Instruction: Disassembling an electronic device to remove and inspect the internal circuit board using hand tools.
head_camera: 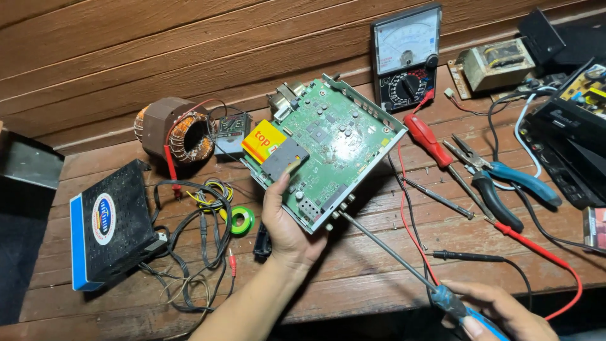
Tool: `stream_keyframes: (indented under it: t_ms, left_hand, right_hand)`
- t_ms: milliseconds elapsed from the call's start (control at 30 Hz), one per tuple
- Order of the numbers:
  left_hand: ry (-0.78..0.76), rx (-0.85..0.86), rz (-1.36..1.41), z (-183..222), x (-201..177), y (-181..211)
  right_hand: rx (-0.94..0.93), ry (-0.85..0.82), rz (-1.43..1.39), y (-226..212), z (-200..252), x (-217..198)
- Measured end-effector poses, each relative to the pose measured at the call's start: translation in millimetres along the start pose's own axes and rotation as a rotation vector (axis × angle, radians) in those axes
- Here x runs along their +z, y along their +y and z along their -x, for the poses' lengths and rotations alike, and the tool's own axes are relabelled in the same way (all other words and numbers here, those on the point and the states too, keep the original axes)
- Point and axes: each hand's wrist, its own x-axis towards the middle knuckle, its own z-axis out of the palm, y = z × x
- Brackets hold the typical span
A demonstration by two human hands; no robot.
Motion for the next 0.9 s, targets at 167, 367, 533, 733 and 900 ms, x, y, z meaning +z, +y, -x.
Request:
stream_keyframes:
  t_ms: [167,367,533,733,900]
  left_hand:
    - [0.009,-0.016,0.005,8.8,-6.6,-13.4]
    - [0.043,-0.133,-0.136,25.9,-7.4,-33.8]
    - [-0.019,-0.133,-0.185,37.9,-4.2,-42.4]
    - [0.037,-0.178,-0.232,31.8,-6.4,-45.9]
    - [0.073,-0.201,-0.369,46.4,19.6,-29.5]
  right_hand:
    - [-0.029,-0.214,0.027,61.5,-18.8,-28.1]
    - [0.047,-0.226,-0.108,141.8,-35.0,-59.1]
    - [0.361,-0.222,-0.410,160.1,-54.0,-61.1]
    - [0.207,-0.215,-0.256,139.0,-28.8,-53.7]
    - [0.190,-0.091,-0.300,121.8,-6.2,-38.1]
